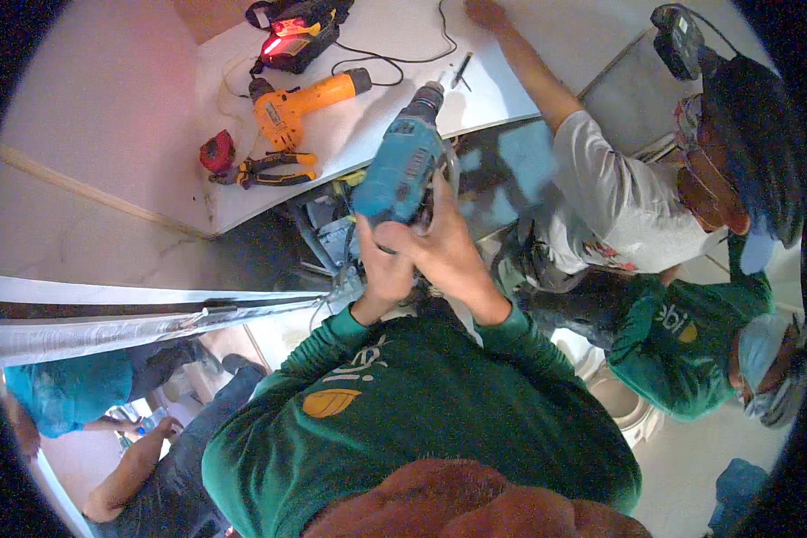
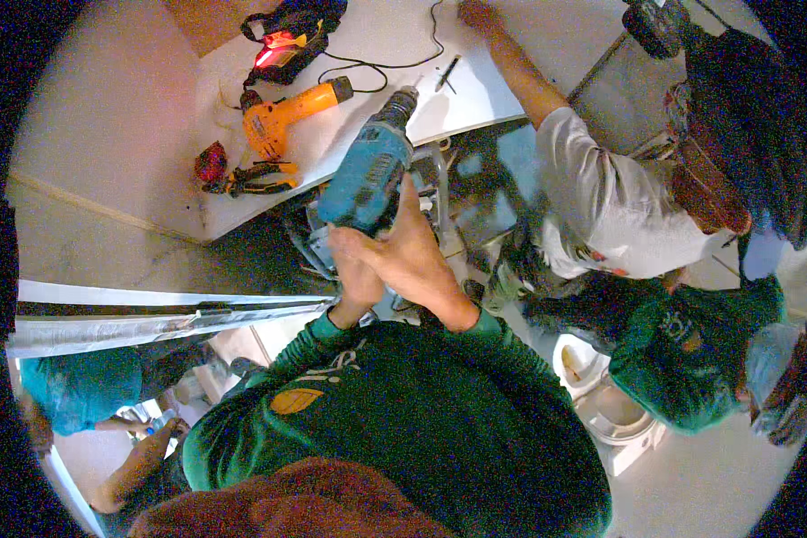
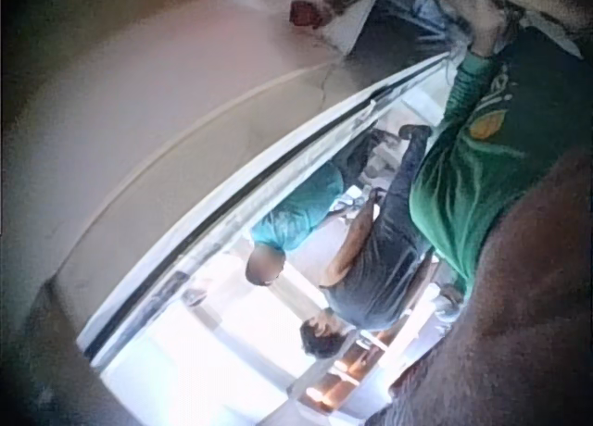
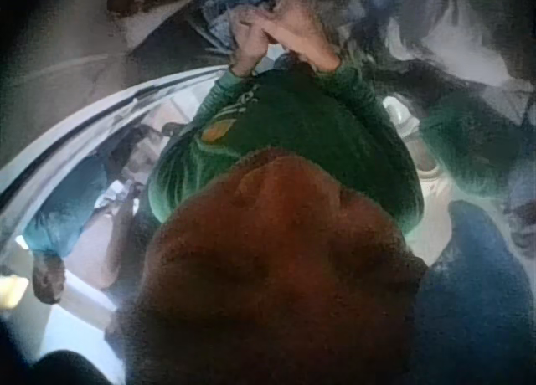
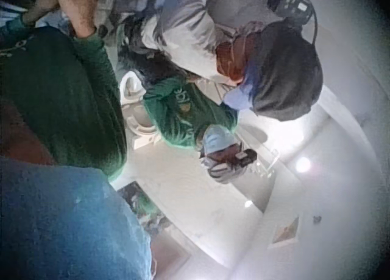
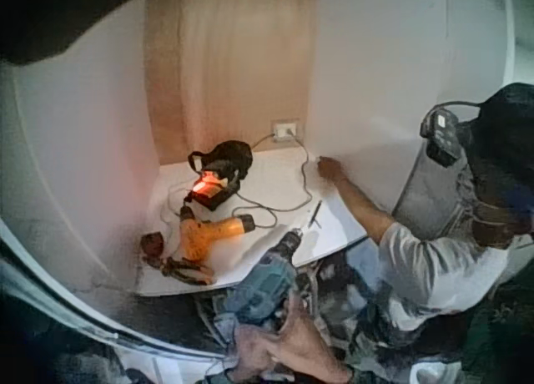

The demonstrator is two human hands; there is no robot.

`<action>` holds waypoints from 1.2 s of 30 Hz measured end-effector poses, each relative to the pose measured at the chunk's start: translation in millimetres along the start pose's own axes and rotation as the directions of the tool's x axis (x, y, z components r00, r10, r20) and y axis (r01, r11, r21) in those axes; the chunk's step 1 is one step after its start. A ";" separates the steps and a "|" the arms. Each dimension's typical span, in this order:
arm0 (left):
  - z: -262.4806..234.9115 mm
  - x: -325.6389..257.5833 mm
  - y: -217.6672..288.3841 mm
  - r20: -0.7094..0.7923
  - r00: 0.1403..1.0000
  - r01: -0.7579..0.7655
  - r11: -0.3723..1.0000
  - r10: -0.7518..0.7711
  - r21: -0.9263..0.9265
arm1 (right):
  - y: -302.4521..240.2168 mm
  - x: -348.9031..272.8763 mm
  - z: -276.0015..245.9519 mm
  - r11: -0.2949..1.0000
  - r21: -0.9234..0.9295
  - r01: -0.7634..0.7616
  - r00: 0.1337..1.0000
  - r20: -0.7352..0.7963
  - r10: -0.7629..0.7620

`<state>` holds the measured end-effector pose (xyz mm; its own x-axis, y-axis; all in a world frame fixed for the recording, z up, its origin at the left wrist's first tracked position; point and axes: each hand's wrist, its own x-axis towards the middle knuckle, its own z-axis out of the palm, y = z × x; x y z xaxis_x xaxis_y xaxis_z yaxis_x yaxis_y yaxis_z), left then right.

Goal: The person uses a corded electric drill to make holes in a white wall or cabinet surface. They repeatedly position the drill, operate it, and adjust the drill bit. Other workers are visible in the background.

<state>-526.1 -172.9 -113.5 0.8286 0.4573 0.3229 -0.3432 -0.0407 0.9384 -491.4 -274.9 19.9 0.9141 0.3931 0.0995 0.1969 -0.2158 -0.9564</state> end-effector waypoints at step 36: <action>69.2 -141.9 58.5 0.849 0.456 0.878 0.289 -0.265 -0.382 | 82.8 -300.4 -131.2 0.999 0.033 0.011 0.999 0.048 -0.013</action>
<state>-633.2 -301.6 -95.9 0.8448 -0.5351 0.0033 0.4597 0.7288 0.5074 -703.2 -528.1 -53.2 0.8933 0.4385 0.0984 0.1955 -0.1820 -0.9637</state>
